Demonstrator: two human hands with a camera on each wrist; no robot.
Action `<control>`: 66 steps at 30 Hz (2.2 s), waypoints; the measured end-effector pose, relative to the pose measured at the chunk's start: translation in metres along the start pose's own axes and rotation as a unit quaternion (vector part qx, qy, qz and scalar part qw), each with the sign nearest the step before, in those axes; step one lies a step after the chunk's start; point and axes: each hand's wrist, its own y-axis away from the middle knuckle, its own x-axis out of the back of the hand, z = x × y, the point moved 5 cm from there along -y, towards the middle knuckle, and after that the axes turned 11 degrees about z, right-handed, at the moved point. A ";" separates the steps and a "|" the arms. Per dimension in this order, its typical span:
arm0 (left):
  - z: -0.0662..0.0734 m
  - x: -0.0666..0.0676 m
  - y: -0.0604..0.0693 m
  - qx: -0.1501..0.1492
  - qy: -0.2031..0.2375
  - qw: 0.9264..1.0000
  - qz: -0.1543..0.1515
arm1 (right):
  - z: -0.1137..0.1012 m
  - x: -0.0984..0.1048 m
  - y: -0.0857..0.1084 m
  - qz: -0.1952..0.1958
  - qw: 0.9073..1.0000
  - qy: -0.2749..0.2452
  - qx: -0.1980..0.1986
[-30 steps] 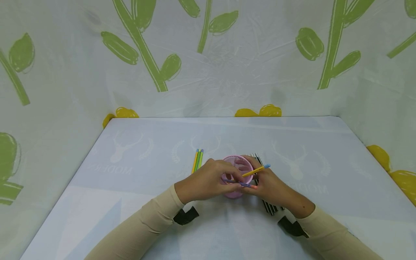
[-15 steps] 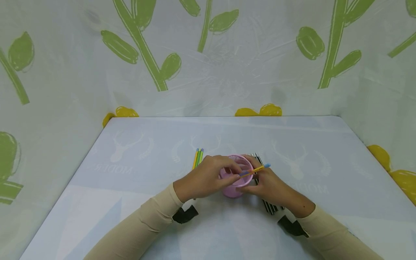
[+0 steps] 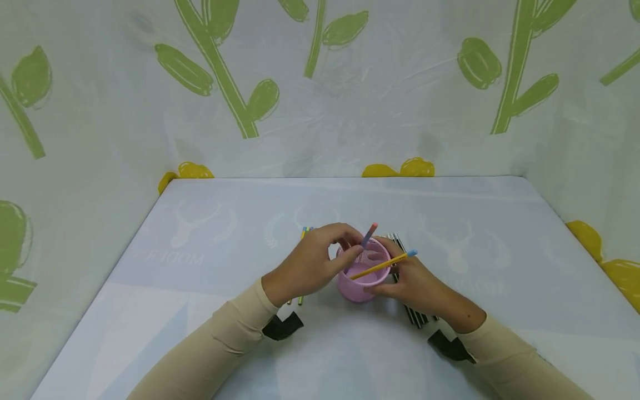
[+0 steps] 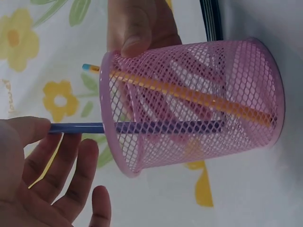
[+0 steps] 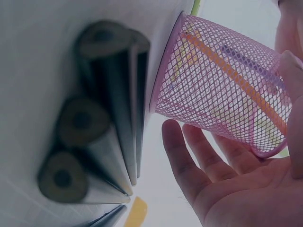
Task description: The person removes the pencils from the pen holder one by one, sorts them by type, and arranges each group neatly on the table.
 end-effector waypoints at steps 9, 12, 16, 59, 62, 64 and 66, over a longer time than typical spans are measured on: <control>0.006 0.024 -0.003 0.006 0.012 0.996 0.088 | 0.002 -0.002 -0.002 -0.002 1.000 -0.007 -0.020; 0.008 0.031 -0.004 0.005 0.043 0.992 0.119 | 0.003 -0.002 -0.002 0.001 1.000 -0.002 -0.020; 0.011 0.038 -0.004 0.000 0.068 0.986 0.153 | 0.003 -0.002 -0.001 0.003 1.000 0.004 -0.024; -0.083 0.059 -0.008 0.229 -0.004 0.964 0.132 | 0.000 -0.003 0.001 -0.001 1.000 -0.002 -0.016; -0.090 0.057 -0.007 0.248 -0.025 0.962 0.111 | 0.000 -0.003 0.001 0.000 1.000 -0.003 -0.016; -0.094 0.057 -0.006 0.260 -0.033 0.960 0.100 | 0.000 -0.003 0.001 0.000 1.000 -0.004 -0.015; -0.096 0.057 -0.005 0.271 -0.038 0.958 0.091 | 0.000 -0.003 0.001 0.000 1.000 -0.003 -0.013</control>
